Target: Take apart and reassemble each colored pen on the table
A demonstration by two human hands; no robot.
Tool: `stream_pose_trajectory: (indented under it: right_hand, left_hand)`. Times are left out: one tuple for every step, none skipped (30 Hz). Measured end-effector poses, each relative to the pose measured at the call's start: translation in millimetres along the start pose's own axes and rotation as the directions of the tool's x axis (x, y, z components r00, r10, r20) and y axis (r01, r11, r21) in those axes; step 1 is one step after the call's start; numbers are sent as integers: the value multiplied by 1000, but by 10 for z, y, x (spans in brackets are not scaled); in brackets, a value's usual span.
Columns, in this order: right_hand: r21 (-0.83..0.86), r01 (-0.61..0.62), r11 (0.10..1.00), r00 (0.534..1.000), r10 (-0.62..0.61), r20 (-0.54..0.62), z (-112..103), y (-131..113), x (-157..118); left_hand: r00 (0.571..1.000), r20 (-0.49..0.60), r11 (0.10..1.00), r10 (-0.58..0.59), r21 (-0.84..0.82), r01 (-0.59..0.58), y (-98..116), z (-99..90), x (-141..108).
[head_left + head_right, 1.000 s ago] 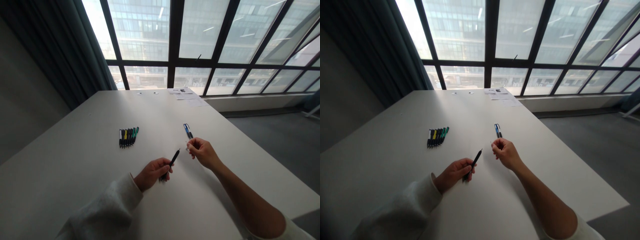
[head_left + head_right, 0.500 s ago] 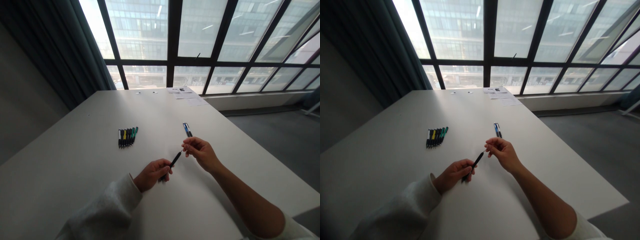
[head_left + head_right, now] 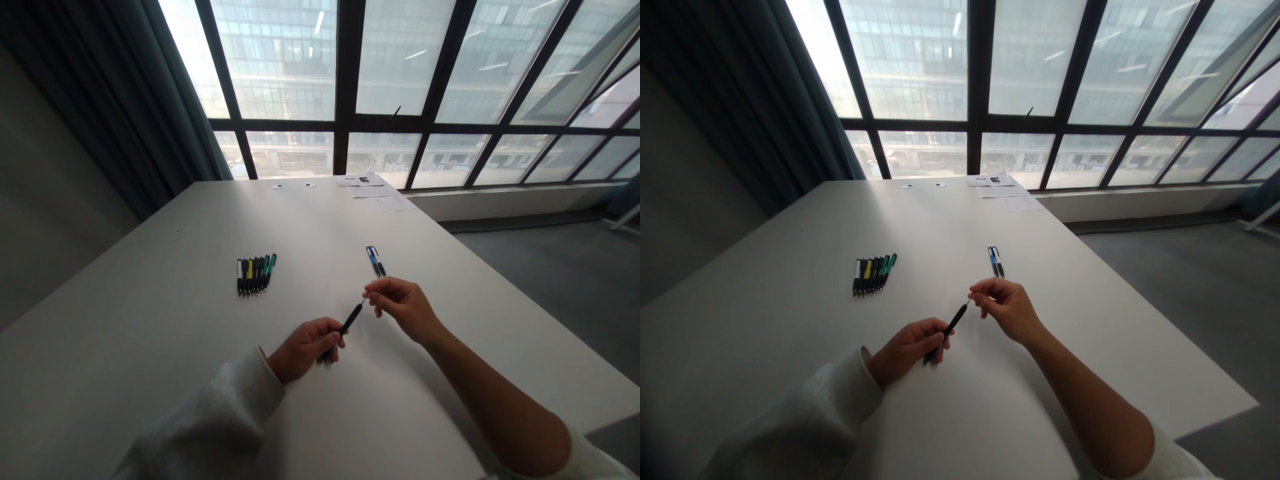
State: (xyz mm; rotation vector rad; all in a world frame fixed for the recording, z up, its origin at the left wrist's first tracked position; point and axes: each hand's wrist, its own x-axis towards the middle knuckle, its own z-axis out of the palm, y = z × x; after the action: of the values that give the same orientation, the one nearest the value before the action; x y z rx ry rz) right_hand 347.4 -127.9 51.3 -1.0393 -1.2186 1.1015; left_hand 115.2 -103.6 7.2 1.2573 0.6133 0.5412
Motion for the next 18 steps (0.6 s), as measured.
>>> stream_pose_trajectory:
  right_hand:
    - [-14, -5, 1000, 1000, 5, 15, 5, -6, -4]
    - [-27, -8, 1000, 1000, 9, 26, 9, -12, -7]
    - [-39, -10, 999, 999, 11, 32, 11, -16, -10]
    - [-49, -9, 999, 999, 11, 36, 12, -20, -13]
    - [-59, -7, 998, 999, 9, 38, 11, -22, -14]
    - [-67, -4, 998, 999, 6, 39, 8, -23, -16]
    - [-76, 0, 997, 999, 3, 38, 5, -24, -18]
    - [-86, 4, 996, 999, -1, 36, 0, -24, -19]
    - [-99, 9, 995, 999, -6, 33, -4, -24, -21]
    - [-113, 16, 993, 999, -13, 29, -9, -23, -23]
    - [-131, 24, 991, 999, -21, 26, -13, -21, -26]
    - [-151, 32, 988, 999, -28, 25, -15, -20, -29]
    - [-175, 40, 984, 999, -36, 25, -17, -18, -32]
    - [-201, 48, 978, 999, -44, 26, -18, -17, -34]
    - [-227, 55, 972, 998, -50, 29, -16, -16, -36]
    - [-250, 61, 966, 998, -55, 34, -14, -15, -38]
    - [-264, 68, 962, 997, -59, 39, -10, -14, -40]
    - [-267, 74, 961, 997, -63, 47, -5, -13, -42]
  left_hand:
    - [1000, -1, 1000, -2, -2, 2, 3, 3, -1]
    - [1000, -1, 1000, -4, -4, 4, 6, 6, -1]
    - [1000, -1, 1000, -5, -7, 5, 10, 9, -1]
    - [1000, 0, 1000, -6, -9, 6, 13, 11, -1]
    - [1000, 0, 1000, -8, -9, 8, 16, 12, -1]
    - [1000, 1, 1000, -8, -8, 9, 18, 11, -1]
    - [1000, 2, 1000, -8, -6, 8, 19, 10, 0]
    - [1000, 3, 1000, -7, -2, 7, 18, 6, 0]
    - [1000, 3, 1000, -7, 5, 7, 15, 2, 1]
    - [1000, 3, 1000, -8, 11, 8, 11, -2, 2]
    - [1000, 2, 1000, -9, 17, 9, 5, -7, 2]
    - [1000, 3, 1000, -10, 22, 10, -1, -12, 3]
    - [1000, 3, 1000, -11, 25, 11, -8, -16, 3]
    - [1000, 4, 1000, -11, 26, 11, -15, -19, 4]
    - [1000, 3, 1000, -9, 23, 8, -21, -20, 4]
    - [1000, 4, 1000, -7, 19, 7, -26, -21, 5]
    - [1000, 2, 1000, -4, 14, 4, -29, -20, 6]
    - [1000, 3, 1000, -2, 8, 2, -31, -19, 6]
